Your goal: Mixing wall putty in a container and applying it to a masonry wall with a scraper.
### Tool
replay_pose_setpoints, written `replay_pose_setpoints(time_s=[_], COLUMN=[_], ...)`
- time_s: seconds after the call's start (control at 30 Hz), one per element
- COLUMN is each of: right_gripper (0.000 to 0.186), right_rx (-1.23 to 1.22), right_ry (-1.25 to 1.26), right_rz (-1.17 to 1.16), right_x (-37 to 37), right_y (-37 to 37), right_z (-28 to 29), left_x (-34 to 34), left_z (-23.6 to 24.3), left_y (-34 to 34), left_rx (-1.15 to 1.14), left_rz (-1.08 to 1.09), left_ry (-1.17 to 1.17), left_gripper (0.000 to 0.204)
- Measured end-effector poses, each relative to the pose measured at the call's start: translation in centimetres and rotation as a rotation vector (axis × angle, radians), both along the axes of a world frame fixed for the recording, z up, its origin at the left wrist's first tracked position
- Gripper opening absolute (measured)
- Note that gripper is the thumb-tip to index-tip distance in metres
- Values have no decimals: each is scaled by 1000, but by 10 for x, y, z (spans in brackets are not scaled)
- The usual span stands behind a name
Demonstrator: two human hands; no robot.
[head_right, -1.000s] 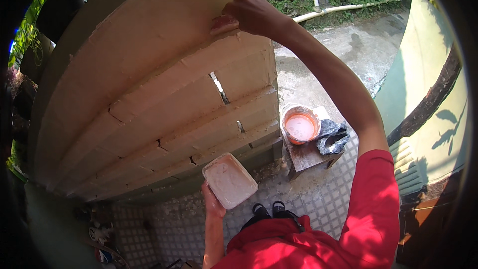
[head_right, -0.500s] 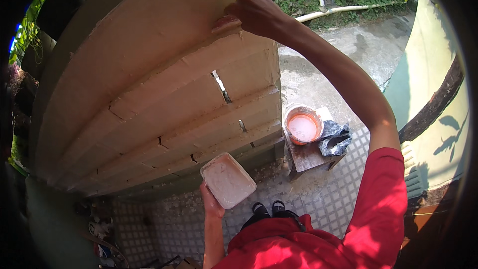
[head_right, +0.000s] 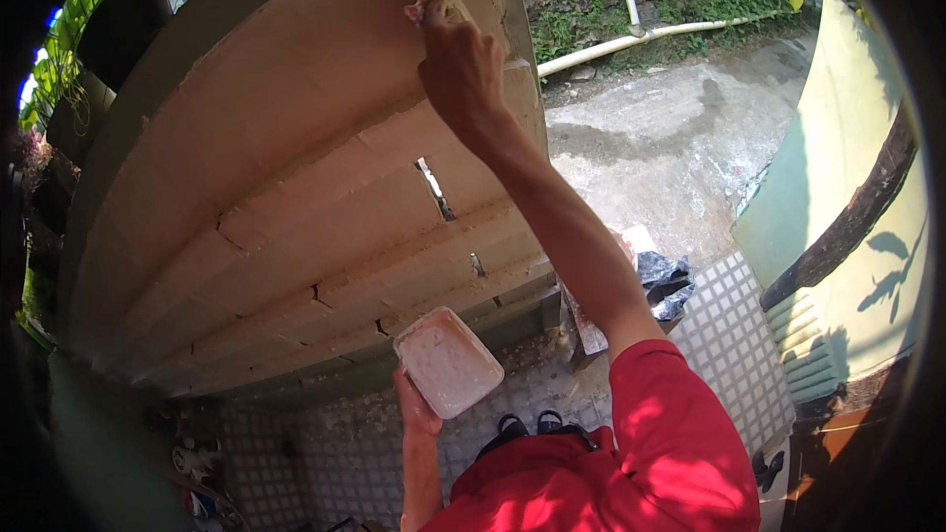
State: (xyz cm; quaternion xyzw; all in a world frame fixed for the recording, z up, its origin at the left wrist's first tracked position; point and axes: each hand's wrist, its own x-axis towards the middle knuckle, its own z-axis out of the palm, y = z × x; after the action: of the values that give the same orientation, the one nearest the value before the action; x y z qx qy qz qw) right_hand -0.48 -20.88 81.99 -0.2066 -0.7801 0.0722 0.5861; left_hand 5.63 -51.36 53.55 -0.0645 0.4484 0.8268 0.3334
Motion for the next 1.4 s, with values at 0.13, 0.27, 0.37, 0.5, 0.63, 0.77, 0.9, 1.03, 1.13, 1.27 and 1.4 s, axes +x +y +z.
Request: replay_pose_setpoints(time_s=[0.13, 0.27, 0.37, 0.5, 0.63, 0.77, 0.9, 1.03, 1.13, 1.27, 1.4], right_gripper=[53, 47, 30, 29, 47, 49, 40, 42, 46, 23, 22], right_rx=[21, -31, -183, -180, -76, -7, -75, -153, 79, 195, -183], right_ry=[-8, 48, 215, 102, 58, -65, 218, 39, 30, 24, -326], right_rz=[259, 252, 67, -73, 117, 293, -31, -77, 27, 565, 964], right_x=[-33, -14, 28, 9, -32, -27, 7, -19, -43, -23, 53], right_y=[-56, -50, 17, 23, -47, -68, 6, -20, -57, -71, -93], right_z=[0, 13, 28, 25, 21, 24, 39, 38, 19, -5, -37], left_x=[-2, -3, 2, 2, -3, -4, -5, 2, 5, -6, -14], left_z=[2, -5, 2, -4, -7, 3, 0, 5, 6, 9, 21], left_y=[-1, -3, -7, -17, -21, -19, -15, -16, -19, -15, -16], left_rx=[45, 37, 116, 56, 43, 50, 78, 22, 5, 20, 15], left_rz=[-11, 18, -11, 39, 62, 67, 43, 36, 52, -13, -35], left_ry=[-18, 14, -13, 3, -4, -13, 15, 24, 4, -34, 27], left_gripper=[53, 54, 53, 53, 53, 53, 53, 54, 56, 61, 64])
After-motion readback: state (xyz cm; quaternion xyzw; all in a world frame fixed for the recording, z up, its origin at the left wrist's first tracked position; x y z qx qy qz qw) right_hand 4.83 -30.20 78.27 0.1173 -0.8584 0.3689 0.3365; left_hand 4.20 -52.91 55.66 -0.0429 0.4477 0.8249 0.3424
